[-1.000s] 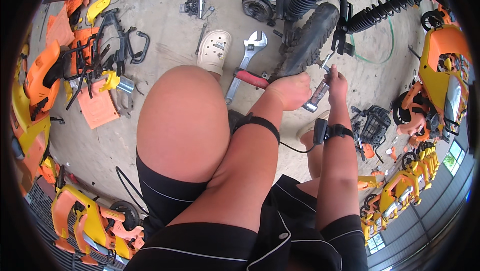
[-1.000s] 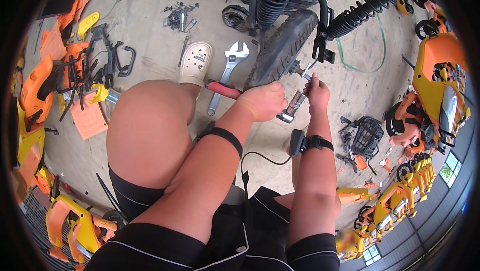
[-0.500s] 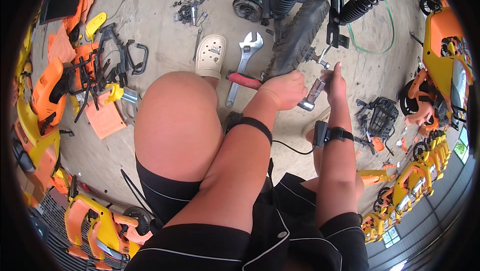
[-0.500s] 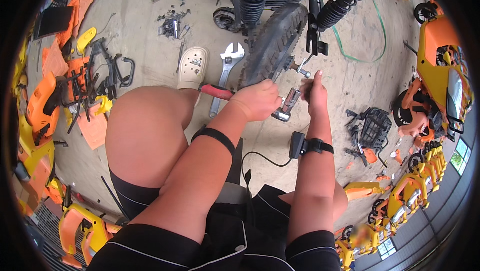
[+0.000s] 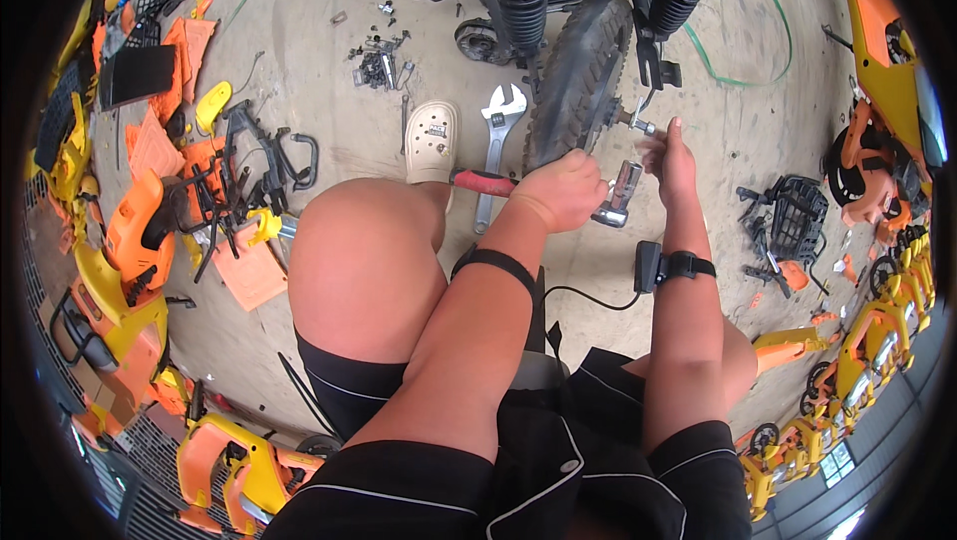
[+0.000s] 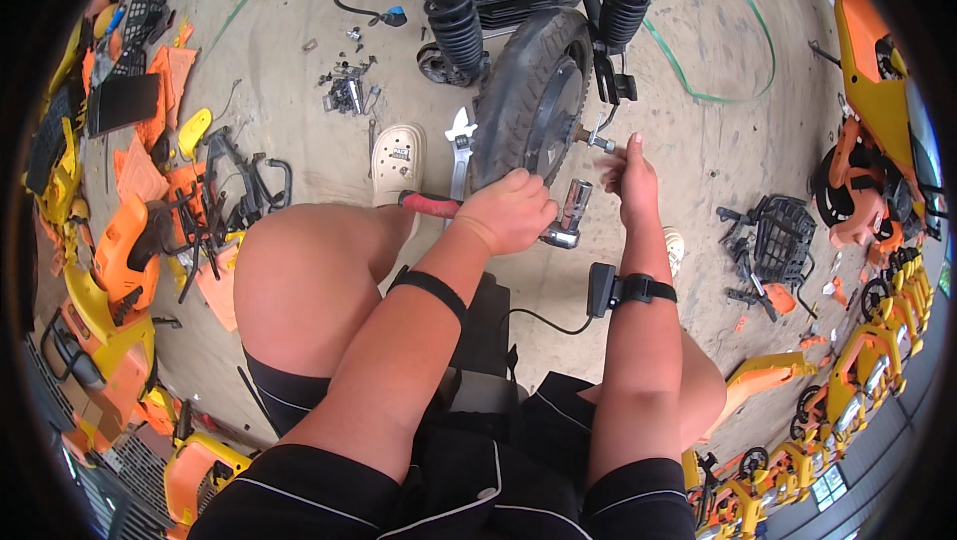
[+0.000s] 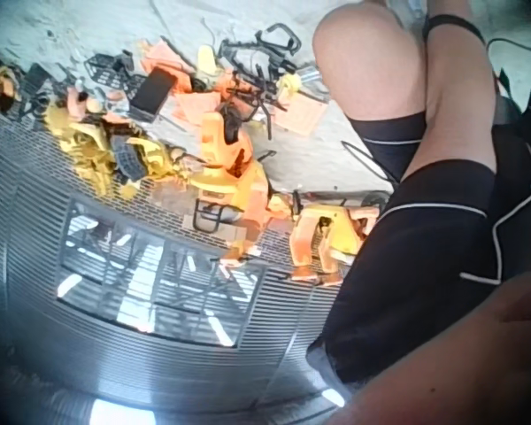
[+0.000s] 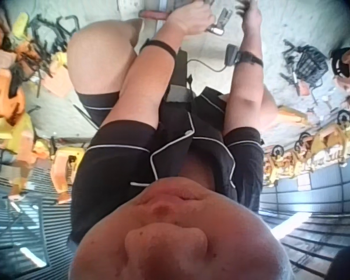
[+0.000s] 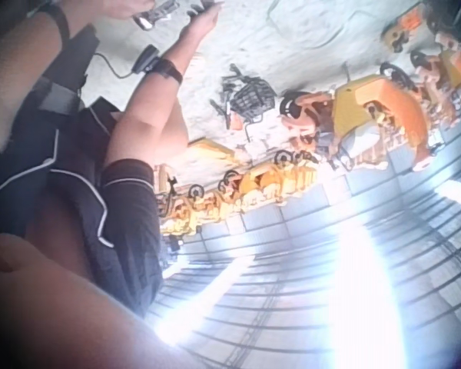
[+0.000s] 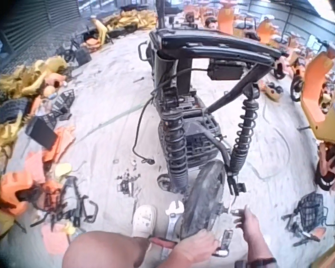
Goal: The person works on a motorcycle wheel assembly using a socket wrench and a small wrench. They remove and replace bolts on the hub of the wheel while it is positioned on the floor.
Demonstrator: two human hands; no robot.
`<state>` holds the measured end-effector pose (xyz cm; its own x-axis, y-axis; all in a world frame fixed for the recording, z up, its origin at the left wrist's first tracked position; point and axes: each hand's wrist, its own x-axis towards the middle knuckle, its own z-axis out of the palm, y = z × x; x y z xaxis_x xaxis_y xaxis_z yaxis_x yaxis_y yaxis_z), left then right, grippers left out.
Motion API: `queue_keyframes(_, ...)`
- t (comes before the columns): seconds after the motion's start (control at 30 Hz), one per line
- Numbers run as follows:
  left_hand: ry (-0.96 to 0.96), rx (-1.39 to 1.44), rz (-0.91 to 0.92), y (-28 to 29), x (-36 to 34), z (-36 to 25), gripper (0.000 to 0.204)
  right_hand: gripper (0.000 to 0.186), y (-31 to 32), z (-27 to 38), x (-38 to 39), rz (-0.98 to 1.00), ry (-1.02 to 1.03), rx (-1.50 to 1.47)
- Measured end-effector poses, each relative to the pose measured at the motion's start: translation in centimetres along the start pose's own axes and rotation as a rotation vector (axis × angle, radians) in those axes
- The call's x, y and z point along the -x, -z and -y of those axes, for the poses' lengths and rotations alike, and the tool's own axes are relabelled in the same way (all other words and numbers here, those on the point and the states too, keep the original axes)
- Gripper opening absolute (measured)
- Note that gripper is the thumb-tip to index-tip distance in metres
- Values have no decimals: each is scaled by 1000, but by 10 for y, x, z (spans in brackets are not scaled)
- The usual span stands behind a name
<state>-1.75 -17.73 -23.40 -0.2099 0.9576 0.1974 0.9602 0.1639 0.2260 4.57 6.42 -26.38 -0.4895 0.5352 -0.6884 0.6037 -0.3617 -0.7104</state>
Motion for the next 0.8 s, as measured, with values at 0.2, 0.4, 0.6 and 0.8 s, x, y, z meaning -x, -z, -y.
queue_keyframes(0.2, 20, 12, -24, -3, 0, -2, 9, 73, 7, -7, -7, 0, 6, 71)
queue_keyframes(0.4, 29, 13, 64, 4, -6, -3, 12, 72, -1, -19, -5, -49, 108, -90)
queue_keyframes(0.6, 60, 39, 116, 9, -8, -1, 23, 77, -1, -20, -18, -76, 37, -10)
queue_keyframes(0.8, 88, 0, 207, 12, -12, -6, 27, 71, 8, -16, -19, -195, -28, 68)
